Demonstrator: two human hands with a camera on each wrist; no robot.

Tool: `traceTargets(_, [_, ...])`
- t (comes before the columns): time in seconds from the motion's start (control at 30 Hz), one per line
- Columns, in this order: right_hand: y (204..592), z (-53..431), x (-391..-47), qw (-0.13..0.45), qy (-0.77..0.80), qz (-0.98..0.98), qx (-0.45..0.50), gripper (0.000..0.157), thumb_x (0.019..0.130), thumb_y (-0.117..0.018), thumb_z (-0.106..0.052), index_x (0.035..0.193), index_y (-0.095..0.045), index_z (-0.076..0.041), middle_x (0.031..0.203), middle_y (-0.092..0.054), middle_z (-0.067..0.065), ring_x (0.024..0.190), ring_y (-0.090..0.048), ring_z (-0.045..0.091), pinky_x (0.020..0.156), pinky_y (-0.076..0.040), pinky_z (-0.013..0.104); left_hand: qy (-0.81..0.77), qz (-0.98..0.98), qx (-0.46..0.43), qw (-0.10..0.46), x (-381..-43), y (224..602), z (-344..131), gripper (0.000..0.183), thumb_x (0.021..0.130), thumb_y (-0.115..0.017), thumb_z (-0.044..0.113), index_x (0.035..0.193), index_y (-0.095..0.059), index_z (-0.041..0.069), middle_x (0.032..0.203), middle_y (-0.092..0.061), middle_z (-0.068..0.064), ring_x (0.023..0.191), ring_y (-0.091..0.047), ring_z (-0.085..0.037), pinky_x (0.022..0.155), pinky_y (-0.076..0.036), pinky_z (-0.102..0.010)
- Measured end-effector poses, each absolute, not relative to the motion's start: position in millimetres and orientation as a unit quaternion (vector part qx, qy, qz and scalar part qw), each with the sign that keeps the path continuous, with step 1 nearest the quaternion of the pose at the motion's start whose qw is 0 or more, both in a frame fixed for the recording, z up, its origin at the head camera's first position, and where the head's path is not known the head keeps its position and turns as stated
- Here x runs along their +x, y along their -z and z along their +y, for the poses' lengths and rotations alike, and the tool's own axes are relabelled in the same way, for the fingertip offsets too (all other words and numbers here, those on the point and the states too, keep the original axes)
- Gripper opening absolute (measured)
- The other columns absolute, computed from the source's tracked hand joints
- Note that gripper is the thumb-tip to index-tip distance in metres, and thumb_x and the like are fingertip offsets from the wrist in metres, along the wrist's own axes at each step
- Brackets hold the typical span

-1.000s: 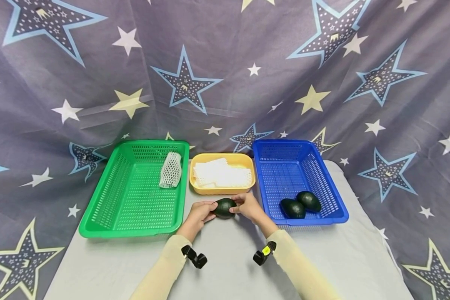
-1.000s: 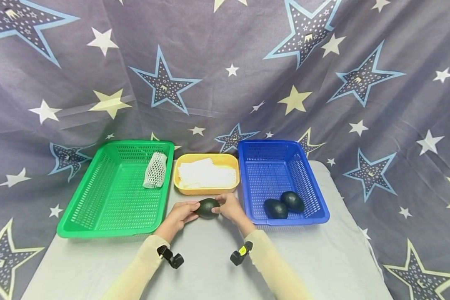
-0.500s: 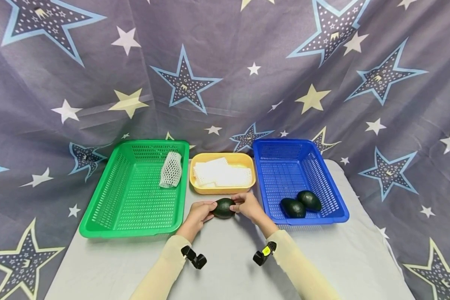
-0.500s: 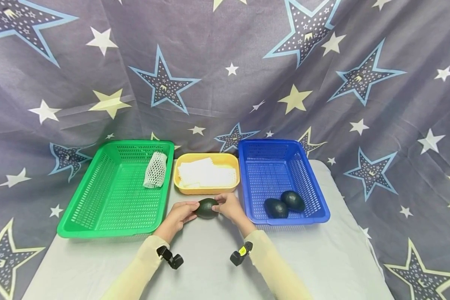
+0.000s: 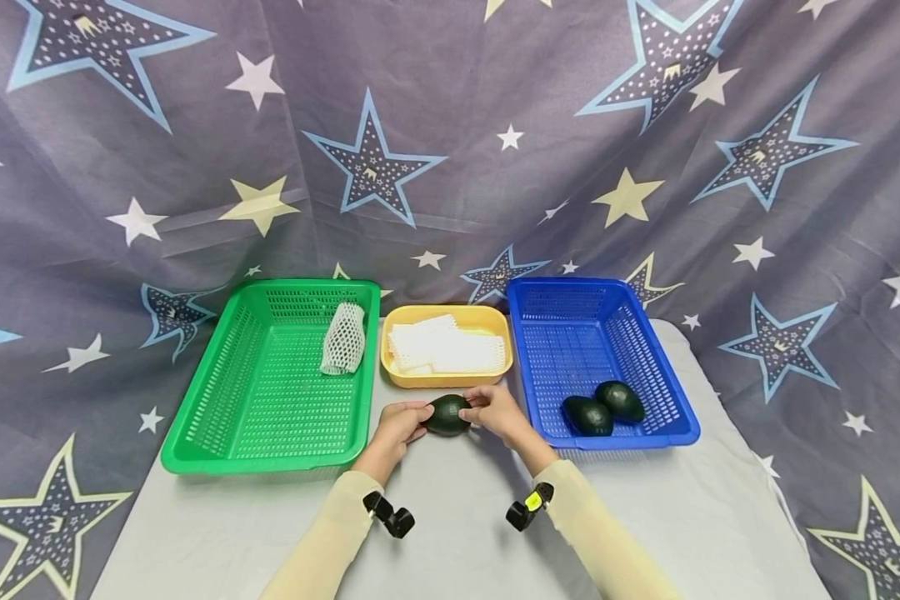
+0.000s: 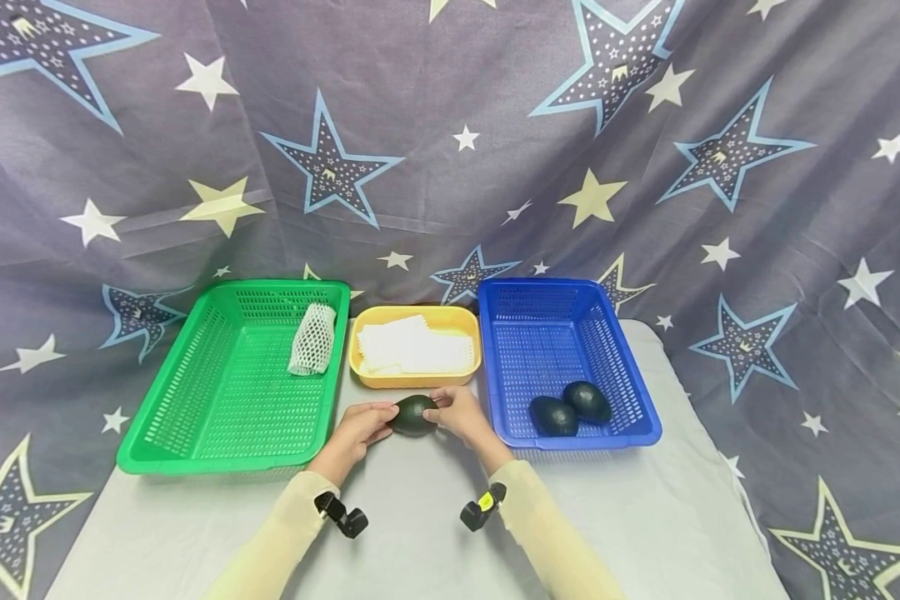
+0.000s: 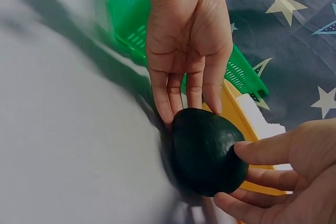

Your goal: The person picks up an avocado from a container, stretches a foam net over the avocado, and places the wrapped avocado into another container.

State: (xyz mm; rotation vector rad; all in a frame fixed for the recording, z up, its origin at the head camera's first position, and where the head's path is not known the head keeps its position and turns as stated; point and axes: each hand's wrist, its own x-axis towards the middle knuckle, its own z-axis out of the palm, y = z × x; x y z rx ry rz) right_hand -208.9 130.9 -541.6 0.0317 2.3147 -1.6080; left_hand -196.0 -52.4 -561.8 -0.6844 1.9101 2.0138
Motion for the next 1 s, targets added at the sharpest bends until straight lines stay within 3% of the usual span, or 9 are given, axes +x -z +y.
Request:
traceTargets(0.37, [541.5,131.1,-208.7,0.154,0.558,0.815,0.011,0.033,0.087,-0.075,0.001,0.118,-0.067,0.009,0.111,-0.068,0.024,0.099,-0.065,0.025,0.078,-0.061,0.031,-0.7,0.657,-0.242,0.139,-196.4,565.6,-52.7,0.033,0.095,-0.069,0.006,0.123,-0.066,-0.009,0.121,-0.069,-0.019,0.091,-0.067,-0.013,0.098,-0.057,-0.04])
traceTargets(0.7, [542.6,130.8,-208.9,0.154,0.556,0.817,0.012,0.033,0.088,-0.075,0.002,0.119,-0.067,0.009,0.11,-0.068,0.024,0.095,-0.065,0.022,0.075,-0.06,0.029,-0.699,0.659,-0.241,0.138,-195.3,567.1,-52.5,0.032,0.095,-0.069,0.008,0.122,-0.066,-0.009,0.124,-0.068,-0.021,0.102,-0.068,-0.02,0.101,-0.056,-0.043])
traceTargets(1.0, [540.2,130.5,-207.8,0.151,0.552,0.82,0.014,0.032,0.088,-0.074,0.002,0.119,-0.067,0.008,0.11,-0.069,0.023,0.097,-0.065,0.024,0.076,-0.06,0.03,-0.699,0.659,-0.243,0.138,-193.8,566.4,-52.5,0.031,0.095,-0.069,0.008,0.122,-0.067,-0.008,0.123,-0.068,-0.02,0.099,-0.067,-0.019,0.1,-0.056,-0.043])
